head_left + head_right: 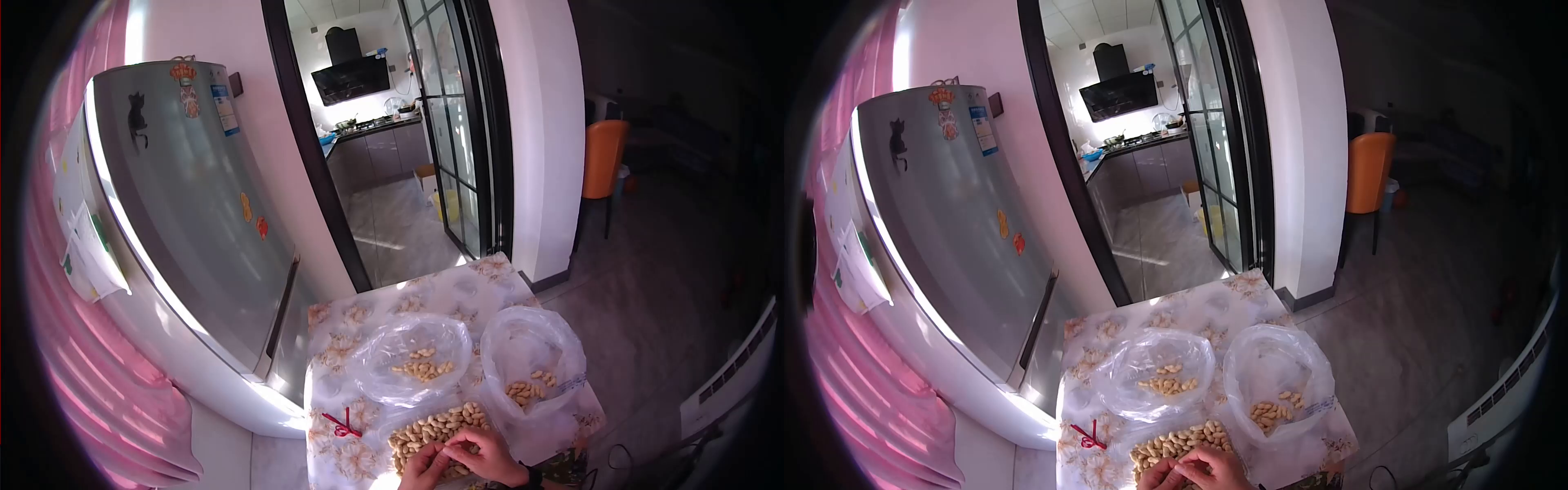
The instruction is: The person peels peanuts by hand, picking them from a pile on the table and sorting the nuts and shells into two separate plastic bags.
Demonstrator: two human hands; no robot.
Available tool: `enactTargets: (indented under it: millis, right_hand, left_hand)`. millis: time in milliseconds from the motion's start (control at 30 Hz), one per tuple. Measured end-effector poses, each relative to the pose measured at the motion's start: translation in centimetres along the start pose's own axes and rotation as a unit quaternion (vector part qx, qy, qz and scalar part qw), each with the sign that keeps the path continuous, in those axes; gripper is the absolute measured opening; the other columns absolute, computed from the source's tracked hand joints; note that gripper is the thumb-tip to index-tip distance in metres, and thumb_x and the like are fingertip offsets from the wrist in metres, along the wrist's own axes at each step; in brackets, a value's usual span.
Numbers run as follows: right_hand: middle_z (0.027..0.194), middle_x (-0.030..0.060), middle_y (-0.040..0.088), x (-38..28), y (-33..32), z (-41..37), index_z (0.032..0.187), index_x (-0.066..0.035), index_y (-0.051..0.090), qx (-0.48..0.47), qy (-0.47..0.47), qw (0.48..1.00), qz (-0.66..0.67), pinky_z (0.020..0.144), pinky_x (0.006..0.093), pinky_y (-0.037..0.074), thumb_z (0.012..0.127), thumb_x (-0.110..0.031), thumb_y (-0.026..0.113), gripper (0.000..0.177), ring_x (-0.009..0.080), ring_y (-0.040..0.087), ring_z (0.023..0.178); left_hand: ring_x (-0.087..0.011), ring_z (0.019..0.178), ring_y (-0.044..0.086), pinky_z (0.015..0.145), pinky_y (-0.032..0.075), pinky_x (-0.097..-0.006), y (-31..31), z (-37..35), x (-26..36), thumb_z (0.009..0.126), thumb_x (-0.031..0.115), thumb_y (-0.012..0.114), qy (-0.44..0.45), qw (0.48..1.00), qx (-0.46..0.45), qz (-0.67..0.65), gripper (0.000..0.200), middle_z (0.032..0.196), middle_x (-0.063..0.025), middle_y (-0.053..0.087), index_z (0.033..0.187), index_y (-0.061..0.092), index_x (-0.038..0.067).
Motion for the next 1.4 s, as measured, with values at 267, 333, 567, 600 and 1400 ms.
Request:
enactTargets:
  millis: [267, 333, 567, 600, 1400]
  right_hand:
    - [0.079, 0.0058, 0.066, 0.2, 0.0, 0.0, 0.093, -0.002, 0.065, -0.019, 0.044, 0.999, 0.016, 0.061, 0.0253, 0.049, 0.086, -0.013, 0.069, 0.014, 0.0126, 0.063, 0.069]
    - [0.079, 0.0059, 0.066, 0.3, 0.0, 0.0, 0.094, -0.002, 0.065, -0.025, 0.046, 0.999, -0.005, 0.06, 0.0254, 0.048, 0.087, -0.013, 0.068, 0.014, 0.0122, 0.062, 0.068]
    - [0.08, 0.0056, 0.066, 0.2, 0.1, 0.1, 0.094, -0.002, 0.065, -0.026, 0.041, 0.999, 0.003, 0.061, 0.0251, 0.048, 0.087, -0.013, 0.067, 0.013, 0.0117, 0.062, 0.068]
    - [0.08, 0.0055, 0.066, 0.3, 0.1, 0.1, 0.094, -0.002, 0.065, -0.029, 0.045, 0.999, 0.006, 0.061, 0.025, 0.048, 0.087, -0.013, 0.067, 0.013, 0.0117, 0.062, 0.069]
    - [0.081, 0.0066, 0.066, -0.5, -9.0, 1.7, 0.094, -0.001, 0.066, 0.224, 0.009, 0.974, -0.02, 0.061, 0.0227, 0.048, 0.081, -0.001, 0.069, 0.014, 0.0109, 0.062, 0.069]
  left_hand:
    - [-0.0028, 0.072, 0.048, 0.061, 0.041, -0.0174, 0.0, 0.0, 0.8, 0.1, 0.014, 0.049, 0.01, 1.0, 0.009, 0.009, 0.011, 0.084, 0.0031, 0.055, 0.097, 0.056, 0.006]
    - [-0.0025, 0.069, 0.046, 0.059, 0.039, -0.0175, 0.4, -0.1, 1.4, 0.1, 0.015, 0.049, 0.001, 1.0, 0.01, 0.013, 0.012, 0.08, 0.004, 0.053, 0.094, 0.055, 0.006]
    - [-0.0026, 0.068, 0.046, 0.058, 0.039, -0.0174, 0.4, 0.0, 1.5, 0.099, 0.016, 0.05, 0.014, 0.999, 0.019, 0.026, 0.013, 0.079, 0.0043, 0.052, 0.091, 0.054, 0.007]
    - [-0.0026, 0.068, 0.046, 0.058, 0.039, -0.0175, 0.3, 0.0, 1.5, 0.099, 0.015, 0.05, 0.013, 0.999, 0.02, 0.027, 0.013, 0.079, 0.0043, 0.052, 0.09, 0.054, 0.007]
    - [-0.0014, 0.057, 0.041, 0.051, 0.032, -0.0177, 0.5, 0.0, 1.8, 0.098, 0.019, 0.054, 0.056, 0.997, 0.009, 0.054, 0.011, 0.069, 0.0071, 0.05, 0.091, 0.055, 0.01]
Point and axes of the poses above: each hand's wrist, its own z-axis towards the middle knuckle, its own y-axis out of the palm, x = y × z, the point moved 4 cm from there along z, towards the middle knuckle
